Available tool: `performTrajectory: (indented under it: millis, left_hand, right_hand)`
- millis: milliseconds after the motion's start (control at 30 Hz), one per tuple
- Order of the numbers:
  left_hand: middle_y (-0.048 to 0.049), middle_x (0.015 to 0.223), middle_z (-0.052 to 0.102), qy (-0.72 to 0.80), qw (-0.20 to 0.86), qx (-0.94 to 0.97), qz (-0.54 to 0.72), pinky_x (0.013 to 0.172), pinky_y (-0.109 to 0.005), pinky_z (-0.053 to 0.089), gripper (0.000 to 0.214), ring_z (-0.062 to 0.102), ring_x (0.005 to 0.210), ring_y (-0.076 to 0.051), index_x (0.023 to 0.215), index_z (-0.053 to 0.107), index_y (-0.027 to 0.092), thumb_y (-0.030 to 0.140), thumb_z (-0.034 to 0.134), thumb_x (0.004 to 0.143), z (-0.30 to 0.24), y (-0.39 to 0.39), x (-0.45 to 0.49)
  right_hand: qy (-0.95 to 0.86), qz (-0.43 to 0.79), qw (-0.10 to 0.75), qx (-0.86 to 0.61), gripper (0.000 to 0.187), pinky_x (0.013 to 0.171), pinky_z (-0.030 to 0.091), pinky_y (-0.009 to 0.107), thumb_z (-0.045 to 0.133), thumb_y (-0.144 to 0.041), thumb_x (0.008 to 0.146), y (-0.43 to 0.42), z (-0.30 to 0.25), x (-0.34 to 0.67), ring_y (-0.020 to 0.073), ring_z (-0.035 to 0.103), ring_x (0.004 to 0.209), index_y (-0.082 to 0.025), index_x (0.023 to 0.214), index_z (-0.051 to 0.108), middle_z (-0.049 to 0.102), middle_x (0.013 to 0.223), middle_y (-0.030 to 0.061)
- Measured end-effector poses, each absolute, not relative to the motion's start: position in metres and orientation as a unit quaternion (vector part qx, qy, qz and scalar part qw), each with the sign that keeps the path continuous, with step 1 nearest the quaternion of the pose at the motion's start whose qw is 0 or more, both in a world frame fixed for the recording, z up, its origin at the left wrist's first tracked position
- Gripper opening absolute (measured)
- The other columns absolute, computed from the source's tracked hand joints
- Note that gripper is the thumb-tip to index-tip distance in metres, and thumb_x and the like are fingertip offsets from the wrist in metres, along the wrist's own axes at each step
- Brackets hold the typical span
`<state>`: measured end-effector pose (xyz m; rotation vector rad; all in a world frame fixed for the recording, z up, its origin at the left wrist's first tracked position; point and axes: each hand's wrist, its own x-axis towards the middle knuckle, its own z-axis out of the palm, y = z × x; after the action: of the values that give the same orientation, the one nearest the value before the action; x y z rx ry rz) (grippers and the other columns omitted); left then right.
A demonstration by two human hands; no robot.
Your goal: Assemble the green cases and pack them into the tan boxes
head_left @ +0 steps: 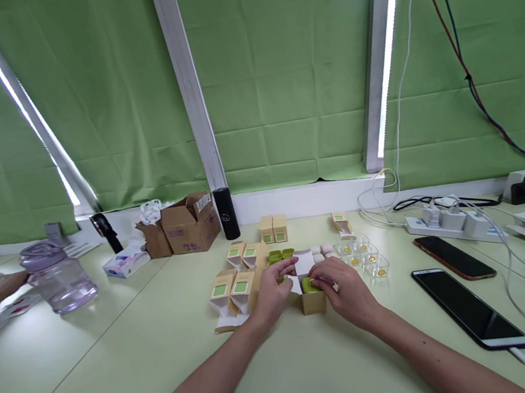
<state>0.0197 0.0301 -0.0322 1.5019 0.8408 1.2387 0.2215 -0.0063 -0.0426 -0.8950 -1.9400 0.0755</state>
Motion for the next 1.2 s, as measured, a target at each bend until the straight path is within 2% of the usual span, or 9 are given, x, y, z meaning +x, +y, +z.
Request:
performTrajectory:
  millis: [267, 567, 833, 1100, 1200]
  left_hand:
    - [-0.0174, 0.12, 0.078, 0.346, 0.491, 0.613, 0.513, 0.097, -0.041, 0.058, 0.057, 0.073, 0.109, -0.029, 0.12, 0.075, 0.009, 0.01, 0.06, 0.065, -0.032, 0.029, 0.021]
    - [-0.0165, 0.12, 0.078, 0.343, 0.497, 0.613, 0.51, 0.094, -0.039, 0.058, 0.055, 0.073, 0.108, -0.028, 0.119, 0.076, 0.011, 0.01, 0.061, 0.066, -0.032, 0.029, 0.021]
    - [-0.0169, 0.118, 0.079, 0.341, 0.51, 0.61, 0.502, 0.093, -0.04, 0.058, 0.056, 0.073, 0.11, -0.03, 0.12, 0.076, 0.011, 0.012, 0.061, 0.066, -0.026, 0.026, 0.022]
    - [-0.0155, 0.115, 0.08, 0.337, 0.53, 0.59, 0.507, 0.097, -0.039, 0.056, 0.044, 0.074, 0.109, -0.029, 0.117, 0.076, 0.011, 0.019, 0.062, 0.076, -0.023, 0.023, 0.022]
    - [-0.0146, 0.114, 0.08, 0.333, 0.527, 0.592, 0.51, 0.098, -0.039, 0.055, 0.042, 0.073, 0.11, -0.028, 0.117, 0.076, 0.012, 0.02, 0.063, 0.078, -0.025, 0.023, 0.022]
  right_hand:
    - [-0.786, 0.035, 0.491, -0.373, 0.019, 0.083, 0.059, 0.046, 0.06, -0.012, 0.095, -0.004, -0.046, 0.221, 0.0266, 0.069, 0.095, -0.025, 0.094, 0.074, 0.077, 0.102, 0.0072]
    - [-0.777, 0.053, 0.503, -0.375, 0.022, 0.084, 0.06, 0.047, 0.057, -0.013, 0.096, -0.003, -0.046, 0.222, 0.0271, 0.069, 0.095, -0.025, 0.092, 0.075, 0.077, 0.102, 0.0081]
    - [-0.671, 0.128, 0.569, -0.457, 0.021, 0.071, 0.057, 0.039, 0.053, -0.028, 0.098, 0.004, -0.046, 0.228, 0.0249, 0.069, 0.084, -0.023, 0.096, 0.073, 0.077, 0.097, 0.0087]
    - [-0.584, 0.229, 0.608, -0.486, 0.025, 0.069, 0.058, 0.039, 0.067, -0.045, 0.089, 0.017, -0.057, 0.235, 0.0252, 0.07, 0.082, -0.022, 0.096, 0.074, 0.077, 0.096, 0.0099]
    - [-0.568, 0.266, 0.614, -0.48, 0.03, 0.061, 0.056, 0.035, 0.072, -0.048, 0.084, 0.021, -0.061, 0.234, 0.0233, 0.068, 0.077, -0.021, 0.097, 0.073, 0.076, 0.097, 0.0103]
